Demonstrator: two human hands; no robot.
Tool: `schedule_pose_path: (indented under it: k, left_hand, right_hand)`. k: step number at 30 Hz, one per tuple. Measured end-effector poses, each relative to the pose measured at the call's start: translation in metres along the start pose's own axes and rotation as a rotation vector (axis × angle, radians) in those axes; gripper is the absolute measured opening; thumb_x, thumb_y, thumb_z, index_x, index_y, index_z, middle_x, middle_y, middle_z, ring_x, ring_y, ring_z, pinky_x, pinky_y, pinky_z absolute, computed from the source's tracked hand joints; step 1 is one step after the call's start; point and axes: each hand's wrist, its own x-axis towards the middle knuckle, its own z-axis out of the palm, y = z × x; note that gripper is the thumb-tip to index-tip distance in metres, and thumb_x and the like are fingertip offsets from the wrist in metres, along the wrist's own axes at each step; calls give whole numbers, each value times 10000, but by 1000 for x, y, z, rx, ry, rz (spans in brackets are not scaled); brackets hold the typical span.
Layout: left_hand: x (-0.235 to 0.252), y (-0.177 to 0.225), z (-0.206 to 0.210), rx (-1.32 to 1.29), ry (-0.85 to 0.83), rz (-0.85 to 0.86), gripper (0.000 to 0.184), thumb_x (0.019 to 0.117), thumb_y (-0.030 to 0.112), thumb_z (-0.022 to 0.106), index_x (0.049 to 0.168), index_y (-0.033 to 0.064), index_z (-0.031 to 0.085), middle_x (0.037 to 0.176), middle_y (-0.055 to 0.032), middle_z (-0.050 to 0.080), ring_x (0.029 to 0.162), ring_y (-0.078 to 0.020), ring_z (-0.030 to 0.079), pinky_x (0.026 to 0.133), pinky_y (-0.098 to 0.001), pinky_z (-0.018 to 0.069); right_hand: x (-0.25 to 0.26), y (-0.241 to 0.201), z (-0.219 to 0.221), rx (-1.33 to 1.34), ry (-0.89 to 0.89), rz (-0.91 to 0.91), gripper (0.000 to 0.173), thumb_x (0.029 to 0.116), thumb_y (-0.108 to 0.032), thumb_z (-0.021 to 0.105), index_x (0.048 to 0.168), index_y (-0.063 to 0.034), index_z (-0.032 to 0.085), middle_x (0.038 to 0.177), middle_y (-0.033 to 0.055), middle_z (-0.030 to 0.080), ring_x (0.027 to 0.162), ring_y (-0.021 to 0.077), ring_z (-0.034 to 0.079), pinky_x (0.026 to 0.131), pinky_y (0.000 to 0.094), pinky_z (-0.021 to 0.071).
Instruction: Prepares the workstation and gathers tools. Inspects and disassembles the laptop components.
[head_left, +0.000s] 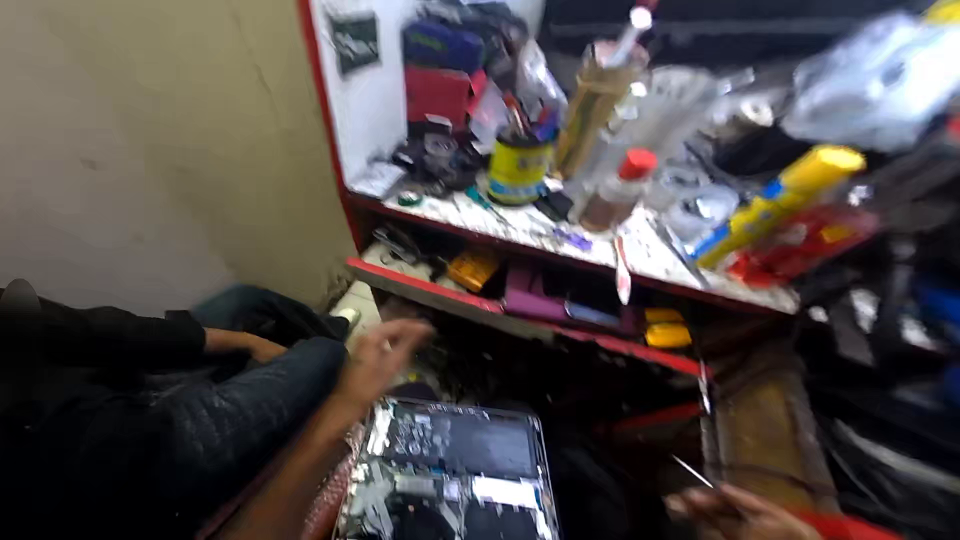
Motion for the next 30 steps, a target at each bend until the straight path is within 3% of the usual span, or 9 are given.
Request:
schedule_pose_path:
  k: [2, 4, 6, 8, 10, 11, 16, 24, 30]
  left_hand:
    - [-15, -42, -25, 310, -103, -66, 448, 1092, 388, 415, 1357, 145, 682, 1547, -199, 476, 1480, -468, 319, 1180, -700, 178]
    - [-50, -49, -31, 380, -170, -83, 638, 1059, 554, 304, 1547, 182, 480, 1691, -187, 197, 1550, -465, 134, 1199, -716, 126]
    - [-94, -35, -24, 327, -71, -34, 658, 1003, 462, 518, 1522, 61, 473, 1639, -203, 312, 1481, -369, 369, 1170, -585, 344]
    - [-137, -16, 1, 171, 113, 88, 392, 984, 291, 647, 1206, -33, 650, 1286, -208, 638, 1130, -235, 653, 954, -402, 551]
    - [-172, 8, 34, 53, 97, 152, 341, 1018, 400, 614, 834, 113, 595, 1009, -34, 642, 1013, -50, 627, 985, -229, 486]
    - [-183, 17, 54, 21, 55, 195, 385, 1014, 435, 610, 756, 149, 586, 852, -6, 641, 1015, -79, 624, 1089, -283, 410]
    - [-227, 24, 139, 158, -107, 290, 228, 1003, 428, 614, 929, 213, 607, 1375, -29, 621, 1453, -284, 414, 1224, -539, 240]
    - [-228, 25, 168, 250, -240, 276, 437, 939, 532, 642, 1163, 157, 630, 1538, -154, 493, 1491, -434, 336, 1160, -687, 257]
    - [-231, 24, 163, 253, -292, 260, 330, 963, 523, 615, 993, 196, 642, 1550, -150, 475, 1514, -419, 294, 1181, -687, 196]
  right_hand:
    - [-21, 7, -19, -197, -7, 64, 221, 1071, -76, 458, 1211, -106, 627, 1052, -111, 752, 949, 61, 732, 872, 276, 625]
    - [-44, 18, -35, -275, -13, 162, 226, 1037, -3, 479, 1206, -16, 628, 1036, -85, 759, 943, 61, 736, 875, 282, 628]
    - [-71, 31, -46, -274, -15, 241, 218, 1031, -24, 511, 1167, -20, 682, 1042, -69, 754, 932, 56, 733, 844, 272, 632]
    - [-97, 45, -51, -224, -18, 304, 208, 1040, -114, 552, 1131, -88, 737, 1150, -61, 707, 992, 71, 714, 832, 282, 638]
    - [-118, 50, -51, -167, 15, 402, 197, 1050, -100, 514, 1132, -80, 692, 1163, -42, 744, 1005, 108, 741, 835, 315, 646]
    - [-124, 53, -50, -155, 32, 439, 182, 1043, -53, 482, 1131, -51, 642, 1121, -26, 758, 982, 120, 752, 832, 327, 648]
    - [-144, 74, -45, -127, 82, 535, 166, 1009, 58, 450, 1122, -62, 429, 984, -25, 758, 867, 134, 766, 778, 329, 657]
    - [-139, 94, -46, 132, 77, 637, 156, 1037, 16, 423, 1168, -68, 407, 1016, 62, 739, 944, 254, 768, 815, 412, 664]
    - [-113, 99, -56, -101, -219, 476, 108, 1022, -128, 574, 1108, -114, 511, 945, -35, 741, 752, 75, 723, 653, 213, 610]
